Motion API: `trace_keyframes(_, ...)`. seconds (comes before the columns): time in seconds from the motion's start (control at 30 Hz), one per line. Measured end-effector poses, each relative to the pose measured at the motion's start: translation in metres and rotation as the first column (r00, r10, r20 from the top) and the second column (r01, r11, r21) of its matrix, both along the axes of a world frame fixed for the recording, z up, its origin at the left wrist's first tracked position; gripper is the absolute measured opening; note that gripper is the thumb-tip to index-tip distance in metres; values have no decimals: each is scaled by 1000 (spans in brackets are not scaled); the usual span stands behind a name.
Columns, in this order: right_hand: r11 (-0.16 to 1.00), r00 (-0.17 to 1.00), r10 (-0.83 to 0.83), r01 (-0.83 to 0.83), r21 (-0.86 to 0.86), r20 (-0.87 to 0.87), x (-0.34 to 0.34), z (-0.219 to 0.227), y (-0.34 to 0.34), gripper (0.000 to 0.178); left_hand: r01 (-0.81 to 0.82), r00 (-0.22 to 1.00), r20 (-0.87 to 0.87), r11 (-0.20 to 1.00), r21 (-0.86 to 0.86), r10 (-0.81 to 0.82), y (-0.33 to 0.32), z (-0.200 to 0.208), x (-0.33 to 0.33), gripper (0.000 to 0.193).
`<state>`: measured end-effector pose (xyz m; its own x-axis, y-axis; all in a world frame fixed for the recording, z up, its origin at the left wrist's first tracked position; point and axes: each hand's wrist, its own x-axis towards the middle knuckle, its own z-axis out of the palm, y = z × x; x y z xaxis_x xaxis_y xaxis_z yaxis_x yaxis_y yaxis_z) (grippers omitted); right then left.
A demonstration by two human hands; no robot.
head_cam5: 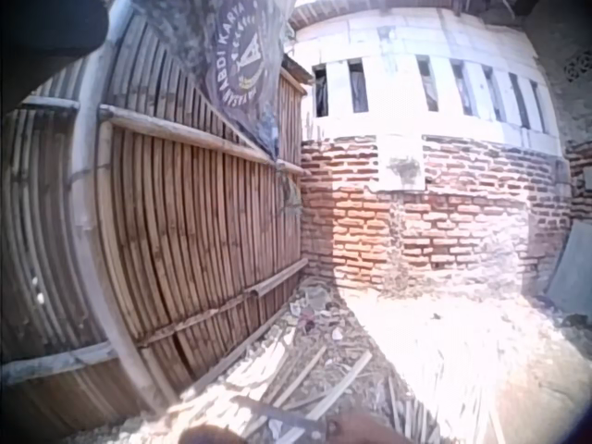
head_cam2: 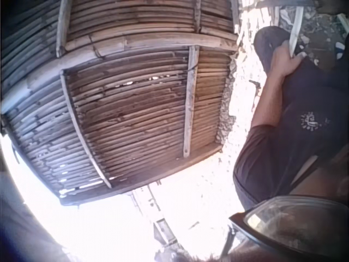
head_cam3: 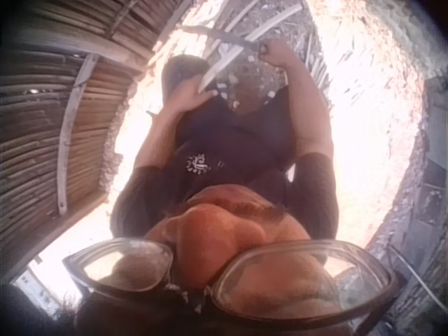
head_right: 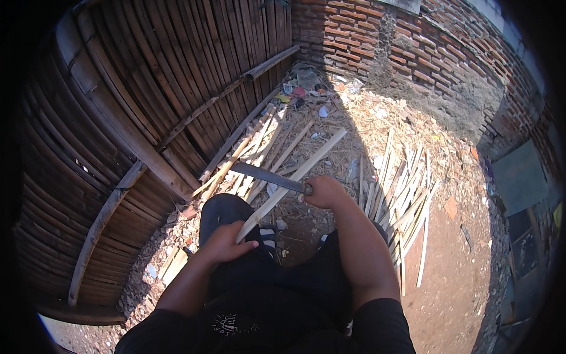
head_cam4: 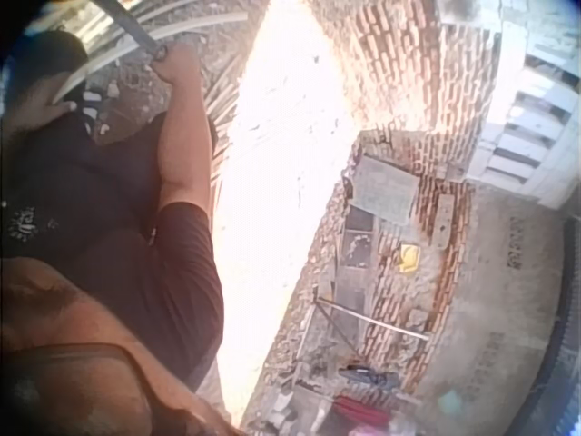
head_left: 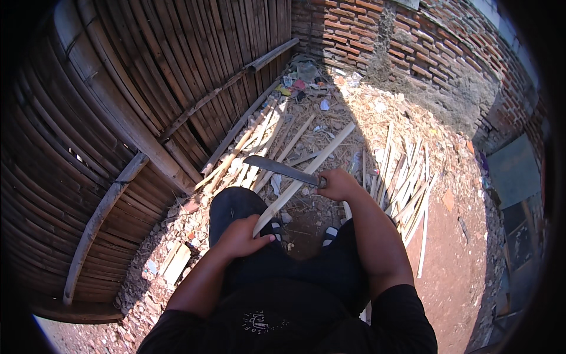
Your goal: The person shaves thin strips of wood from a larger piece by hand using a blade, repeatedly sliding the tool along the length of the wood.
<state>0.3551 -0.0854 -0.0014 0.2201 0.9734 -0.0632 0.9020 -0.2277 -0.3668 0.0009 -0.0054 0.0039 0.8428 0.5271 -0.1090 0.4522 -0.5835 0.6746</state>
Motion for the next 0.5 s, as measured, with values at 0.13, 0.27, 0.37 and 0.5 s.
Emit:
trace_keyframes(0.13, 1000, 1000, 19, -20, 22, 18, 1, -1, 0, 48, 0, 1000, -11, 1000, -3, 0, 1, 0, 0, 56)
trace_keyframes(0.27, 1000, 1000, -2, 2, -11, 11, -1, 2, 0, 45, -4, 1000, -18, 1000, -6, 3, 0, 2, 1, 55)
trace_keyframes(0.37, 1000, 1000, -5, 5, -17, 21, -1, 2, 1, 46, -7, 1000, -20, 1000, -14, 6, 0, 3, 1, 54)
trace_keyframes(0.5, 1000, 1000, -11, 11, -17, 18, -2, 2, 0, 46, -9, 1000, -23, 1000, -21, 8, -1, 6, 1, 53)
